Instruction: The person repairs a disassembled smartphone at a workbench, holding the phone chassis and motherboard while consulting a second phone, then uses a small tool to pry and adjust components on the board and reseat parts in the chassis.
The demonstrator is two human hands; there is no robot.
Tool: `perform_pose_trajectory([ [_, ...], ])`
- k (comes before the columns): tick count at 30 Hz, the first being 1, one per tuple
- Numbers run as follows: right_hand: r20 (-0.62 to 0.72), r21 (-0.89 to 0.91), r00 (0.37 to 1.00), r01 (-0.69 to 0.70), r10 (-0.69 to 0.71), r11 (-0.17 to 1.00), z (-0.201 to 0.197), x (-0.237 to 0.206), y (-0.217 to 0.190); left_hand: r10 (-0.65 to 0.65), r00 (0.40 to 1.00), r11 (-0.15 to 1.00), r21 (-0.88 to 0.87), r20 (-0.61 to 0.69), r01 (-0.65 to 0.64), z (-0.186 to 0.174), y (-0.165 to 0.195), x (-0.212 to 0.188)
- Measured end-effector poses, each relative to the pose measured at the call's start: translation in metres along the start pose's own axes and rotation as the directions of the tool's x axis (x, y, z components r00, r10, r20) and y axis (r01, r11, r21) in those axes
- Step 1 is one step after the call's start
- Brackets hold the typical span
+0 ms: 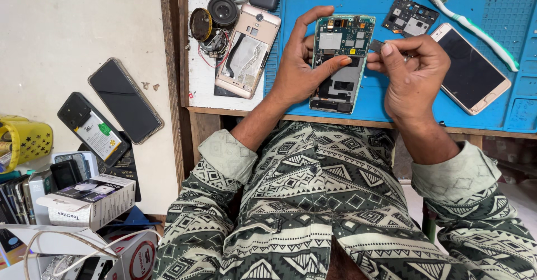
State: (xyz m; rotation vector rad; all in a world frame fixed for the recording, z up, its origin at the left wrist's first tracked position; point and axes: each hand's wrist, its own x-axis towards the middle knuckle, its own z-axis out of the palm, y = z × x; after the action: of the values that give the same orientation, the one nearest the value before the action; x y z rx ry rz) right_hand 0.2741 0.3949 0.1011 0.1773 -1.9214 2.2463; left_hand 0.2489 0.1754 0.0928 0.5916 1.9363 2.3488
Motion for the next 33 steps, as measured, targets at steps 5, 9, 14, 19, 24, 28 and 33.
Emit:
perform_pose_trajectory([
  [5,-0.009,-0.071,1.0,0.029,-0.03,0.997,0.004,-0.001,0.004,-0.005,1.0,1.0,0.023,-0.014,0.005,0.0,-0.002,0.0],
  [9,0.029,-0.025,1.0,-0.009,0.01,1.0,0.0,0.003,0.003,0.005,1.0,1.0,0.022,-0.022,-0.004,0.001,-0.001,-0.001],
  [14,0.097,0.01,0.994,-0.049,0.048,0.999,-0.007,0.01,0.0,0.022,1.0,0.999,0.046,-0.019,-0.021,0.001,0.0,-0.001],
  [19,0.115,-0.025,0.991,-0.06,0.062,0.998,-0.01,0.011,-0.002,-0.003,1.0,0.999,0.053,-0.014,0.003,0.001,0.0,-0.001],
  [24,0.147,-0.044,0.988,-0.04,0.046,0.998,-0.015,0.013,-0.004,0.018,1.0,1.0,0.022,0.014,-0.018,0.002,-0.001,0.0],
  [28,0.15,-0.08,0.987,-0.042,0.054,0.996,-0.017,0.013,-0.005,0.035,0.999,0.999,0.015,0.02,-0.035,0.001,-0.001,0.0],
  [33,0.156,-0.083,0.988,-0.002,0.015,0.997,-0.017,0.012,-0.006,0.006,0.999,1.0,0.019,0.032,-0.006,0.002,-0.002,0.0],
])
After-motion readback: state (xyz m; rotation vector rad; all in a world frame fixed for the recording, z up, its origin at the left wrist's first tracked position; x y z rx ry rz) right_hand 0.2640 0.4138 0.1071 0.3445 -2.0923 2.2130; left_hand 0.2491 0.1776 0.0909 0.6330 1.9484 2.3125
